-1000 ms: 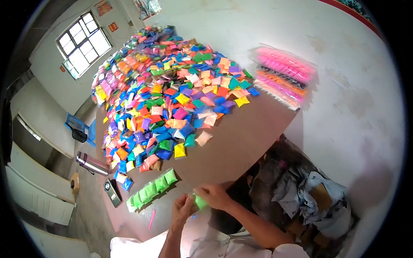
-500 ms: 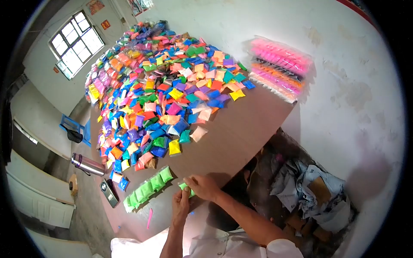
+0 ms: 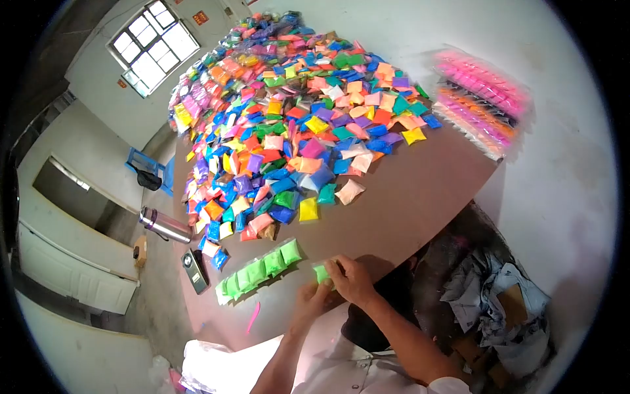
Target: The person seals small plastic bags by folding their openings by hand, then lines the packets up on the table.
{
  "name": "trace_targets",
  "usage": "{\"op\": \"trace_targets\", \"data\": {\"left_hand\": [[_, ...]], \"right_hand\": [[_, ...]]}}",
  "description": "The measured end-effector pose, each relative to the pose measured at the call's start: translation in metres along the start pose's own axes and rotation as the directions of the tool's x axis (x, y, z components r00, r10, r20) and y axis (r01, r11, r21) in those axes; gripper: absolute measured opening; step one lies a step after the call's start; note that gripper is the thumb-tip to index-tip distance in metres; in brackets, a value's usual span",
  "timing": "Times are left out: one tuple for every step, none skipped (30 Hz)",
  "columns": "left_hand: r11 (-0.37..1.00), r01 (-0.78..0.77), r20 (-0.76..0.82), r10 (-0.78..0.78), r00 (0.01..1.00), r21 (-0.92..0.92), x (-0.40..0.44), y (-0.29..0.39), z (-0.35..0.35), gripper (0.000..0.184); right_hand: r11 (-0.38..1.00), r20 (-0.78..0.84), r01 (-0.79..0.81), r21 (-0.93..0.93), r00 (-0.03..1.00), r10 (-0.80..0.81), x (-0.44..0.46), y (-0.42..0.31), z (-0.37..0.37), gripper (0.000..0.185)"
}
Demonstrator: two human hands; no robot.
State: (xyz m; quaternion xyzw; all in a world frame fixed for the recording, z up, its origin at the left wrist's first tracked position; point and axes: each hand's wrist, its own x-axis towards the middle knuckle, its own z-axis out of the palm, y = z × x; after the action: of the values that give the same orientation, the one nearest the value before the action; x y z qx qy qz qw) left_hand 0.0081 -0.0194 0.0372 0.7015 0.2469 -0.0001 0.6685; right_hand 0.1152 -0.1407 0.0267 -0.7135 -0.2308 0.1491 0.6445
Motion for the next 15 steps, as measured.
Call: {"op": "trace_targets", "data": {"left_hand": [[1.000, -0.002, -0.016, 0.002, 1.000, 0.013, -0.001, 0.000, 0.001, 0.037], [1.000, 0.000, -0.022, 0.000, 1.000, 0.013, 0.001, -0.006, 0.002, 0.037], [1.000, -0.004, -0.024, 0.003, 1.000, -0.022, 0.004, -0.014, 0.001, 0.037], [0.998, -0.006, -0.026, 0.005, 1.000, -0.056, 0.003, -0.011, 0.002, 0.036], [0.999, -0.004, -0.031, 0.003, 1.000, -0.054, 0.001, -0.007, 0.004, 0.036], [0.997, 0.013, -0.037, -0.016, 0.999, -0.071, -0.001, -0.001, 0.006, 0.036], [0.996, 0.030, -0.042, -0.034, 0.999, -0.088, -0.003, 0.005, 0.008, 0.036], [0.996, 0.031, -0.045, -0.035, 0.998, -0.088, -0.001, 0.000, 0.008, 0.036], [0.992, -0.005, -0.051, -0.001, 0.999, -0.125, 0.003, -0.009, 0.006, 0.036], [0.986, -0.042, -0.058, 0.033, 0.998, -0.161, 0.006, -0.013, 0.005, 0.036], [0.986, -0.042, -0.059, 0.033, 0.998, -0.159, 0.008, -0.016, 0.005, 0.036], [0.988, -0.119, -0.092, 0.110, 0.990, -0.098, 0.010, -0.018, 0.006, 0.036], [0.980, -0.194, -0.120, 0.188, 0.975, -0.035, 0.011, -0.017, 0.006, 0.037], [0.981, -0.192, -0.121, 0.187, 0.975, -0.033, 0.009, -0.015, 0.007, 0.037], [0.985, -0.170, -0.135, 0.165, 0.977, -0.020, 0.007, -0.013, 0.008, 0.036]], "right_hand": [[1.000, 0.025, -0.003, -0.030, 1.000, 0.004, 0.000, -0.002, -0.002, 0.033], [1.000, 0.030, -0.003, -0.027, 1.000, 0.003, 0.000, -0.002, -0.003, 0.033], [0.999, 0.048, -0.029, -0.023, 0.998, 0.030, 0.000, -0.001, -0.003, 0.034], [0.998, 0.066, -0.057, -0.018, 0.996, 0.058, 0.000, 0.000, -0.003, 0.035], [0.998, 0.070, -0.058, -0.015, 0.996, 0.059, -0.001, 0.003, -0.002, 0.035], [0.999, 0.037, -0.029, 0.018, 0.999, 0.028, -0.001, 0.008, 0.000, 0.035], [0.999, 0.002, 0.001, 0.049, 1.000, -0.001, 0.000, 0.011, 0.001, 0.035], [0.999, 0.005, 0.000, 0.051, 1.000, 0.000, -0.001, 0.013, 0.000, 0.035], [0.998, 0.004, 0.017, 0.062, 1.000, -0.017, -0.001, 0.015, -0.001, 0.035], [0.997, 0.002, 0.034, 0.074, 0.999, -0.034, -0.001, 0.014, -0.001, 0.035], [0.997, 0.002, 0.033, 0.076, 0.999, -0.034, -0.002, 0.012, -0.002, 0.035], [0.997, 0.015, 0.036, 0.066, 0.999, -0.037, -0.004, 0.009, -0.003, 0.034], [0.998, 0.028, 0.038, 0.057, 0.999, -0.040, -0.005, 0.006, -0.005, 0.034], [0.998, 0.029, 0.037, 0.059, 0.999, -0.039, -0.005, 0.008, -0.004, 0.034], [0.998, 0.029, 0.048, 0.041, 0.998, -0.049, -0.005, 0.010, -0.004, 0.034]]}}
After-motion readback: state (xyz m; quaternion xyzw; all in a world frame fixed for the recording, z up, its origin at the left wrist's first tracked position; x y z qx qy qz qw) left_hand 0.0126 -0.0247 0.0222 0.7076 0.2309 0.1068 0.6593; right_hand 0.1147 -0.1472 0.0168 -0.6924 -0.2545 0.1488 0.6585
